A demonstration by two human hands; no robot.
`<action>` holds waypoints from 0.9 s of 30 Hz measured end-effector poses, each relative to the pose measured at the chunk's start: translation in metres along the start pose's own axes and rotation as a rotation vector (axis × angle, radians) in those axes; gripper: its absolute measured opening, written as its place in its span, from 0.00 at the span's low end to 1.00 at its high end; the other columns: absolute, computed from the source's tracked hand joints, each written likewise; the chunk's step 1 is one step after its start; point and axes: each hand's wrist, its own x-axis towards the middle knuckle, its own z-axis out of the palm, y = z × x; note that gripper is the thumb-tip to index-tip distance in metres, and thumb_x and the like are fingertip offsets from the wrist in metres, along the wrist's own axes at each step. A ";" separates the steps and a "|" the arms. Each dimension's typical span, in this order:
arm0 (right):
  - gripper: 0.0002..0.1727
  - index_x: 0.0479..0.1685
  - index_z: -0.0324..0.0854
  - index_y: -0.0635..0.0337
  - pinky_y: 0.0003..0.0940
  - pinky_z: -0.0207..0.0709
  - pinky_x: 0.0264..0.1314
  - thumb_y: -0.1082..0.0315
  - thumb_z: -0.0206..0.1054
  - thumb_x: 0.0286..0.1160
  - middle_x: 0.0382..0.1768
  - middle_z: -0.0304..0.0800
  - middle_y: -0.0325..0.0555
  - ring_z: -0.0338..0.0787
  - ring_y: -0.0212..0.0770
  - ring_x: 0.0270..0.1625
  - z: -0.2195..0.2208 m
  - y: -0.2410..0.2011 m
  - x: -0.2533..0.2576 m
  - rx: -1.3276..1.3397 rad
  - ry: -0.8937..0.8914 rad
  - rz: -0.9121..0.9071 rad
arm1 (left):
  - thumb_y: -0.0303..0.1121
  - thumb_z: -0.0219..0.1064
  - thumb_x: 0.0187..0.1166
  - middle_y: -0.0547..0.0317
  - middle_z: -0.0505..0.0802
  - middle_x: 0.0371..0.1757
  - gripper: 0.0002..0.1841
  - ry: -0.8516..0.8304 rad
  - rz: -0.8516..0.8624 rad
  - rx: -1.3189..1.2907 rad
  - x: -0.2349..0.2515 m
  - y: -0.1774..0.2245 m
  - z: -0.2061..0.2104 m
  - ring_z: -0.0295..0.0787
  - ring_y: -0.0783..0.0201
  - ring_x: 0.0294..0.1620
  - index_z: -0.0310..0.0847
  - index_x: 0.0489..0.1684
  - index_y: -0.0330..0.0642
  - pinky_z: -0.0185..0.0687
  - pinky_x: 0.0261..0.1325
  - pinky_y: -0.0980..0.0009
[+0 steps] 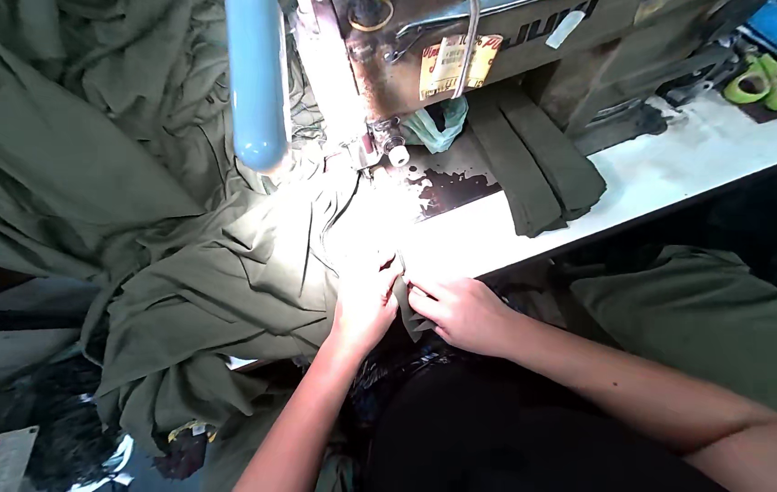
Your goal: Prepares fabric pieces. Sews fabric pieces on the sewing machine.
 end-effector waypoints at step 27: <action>0.07 0.41 0.86 0.64 0.45 0.83 0.25 0.74 0.65 0.70 0.65 0.90 0.59 0.95 0.53 0.33 -0.009 0.000 0.007 0.050 -0.076 0.018 | 0.41 0.62 0.78 0.43 0.84 0.77 0.21 -0.068 0.082 0.145 0.039 -0.031 -0.007 0.74 0.40 0.82 0.91 0.60 0.39 0.62 0.81 0.36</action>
